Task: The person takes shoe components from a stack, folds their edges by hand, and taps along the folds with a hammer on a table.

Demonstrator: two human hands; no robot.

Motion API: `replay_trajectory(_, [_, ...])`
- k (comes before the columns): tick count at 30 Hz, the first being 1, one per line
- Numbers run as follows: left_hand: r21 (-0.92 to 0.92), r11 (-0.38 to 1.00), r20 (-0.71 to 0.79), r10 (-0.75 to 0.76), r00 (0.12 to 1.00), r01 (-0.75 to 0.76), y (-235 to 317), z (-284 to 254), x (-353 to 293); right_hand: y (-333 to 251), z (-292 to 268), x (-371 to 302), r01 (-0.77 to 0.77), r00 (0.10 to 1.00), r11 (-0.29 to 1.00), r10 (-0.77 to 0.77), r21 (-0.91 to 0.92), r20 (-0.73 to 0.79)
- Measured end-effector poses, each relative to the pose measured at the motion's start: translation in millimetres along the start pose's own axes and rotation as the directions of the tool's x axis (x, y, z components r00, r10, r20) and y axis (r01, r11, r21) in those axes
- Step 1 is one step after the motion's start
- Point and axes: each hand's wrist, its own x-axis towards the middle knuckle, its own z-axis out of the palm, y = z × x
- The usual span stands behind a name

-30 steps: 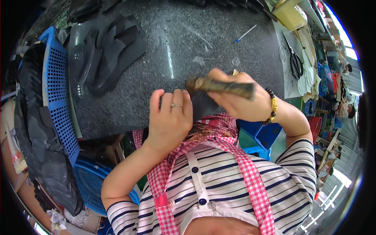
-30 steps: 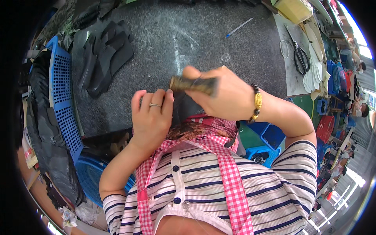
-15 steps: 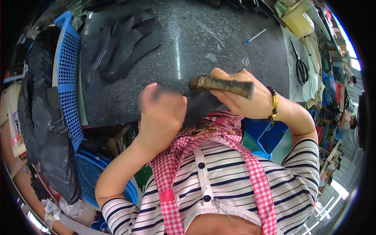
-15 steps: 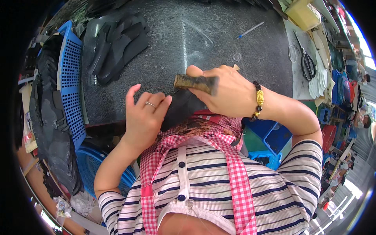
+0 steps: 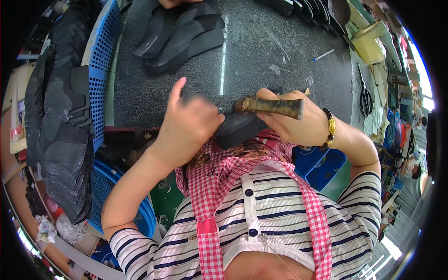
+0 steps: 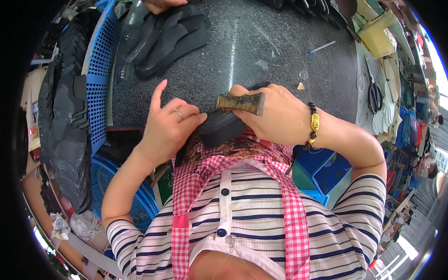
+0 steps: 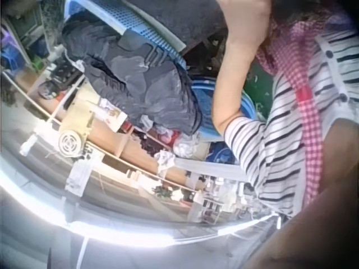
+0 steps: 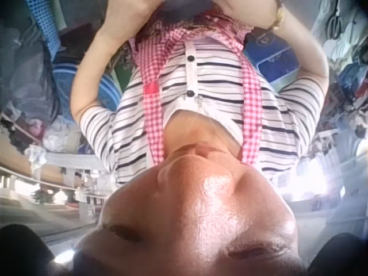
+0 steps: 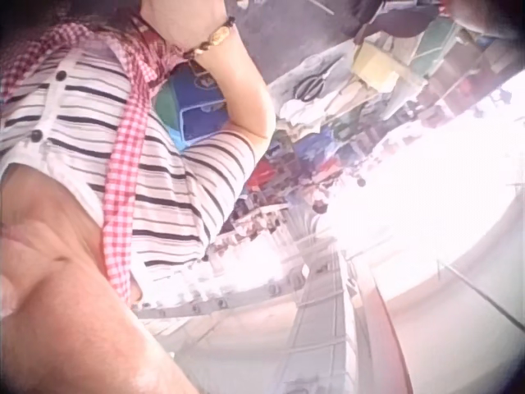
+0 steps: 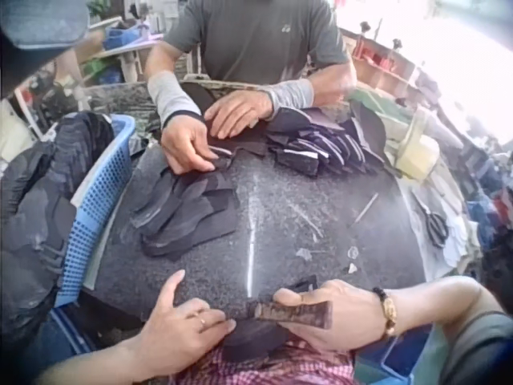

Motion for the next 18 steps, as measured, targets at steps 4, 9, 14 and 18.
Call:
replay_trajectory(4, [0.074,0.997,-0.041,0.007,0.999,-0.004,4,7,-4,-8,4,2,0.026,0.999,0.98,-0.018,0.198,-0.043])
replay_trajectory(9, [0.048,0.998,-0.077,-0.031,0.997,0.035,5,12,-8,-13,0,6,-0.124,0.992,0.971,0.129,0.207,-0.013])
replay_trajectory(14, [0.0,1.0,-0.241,-0.021,0.97,0.022,5,23,-17,-20,14,5,-0.058,0.996,0.986,0.068,0.155,-0.064])
replay_trajectory(18, [0.096,0.995,-0.31,0.009,0.951,0.022,10,36,-29,-13,6,14,0.029,0.999,0.998,-0.028,0.056,-0.023])
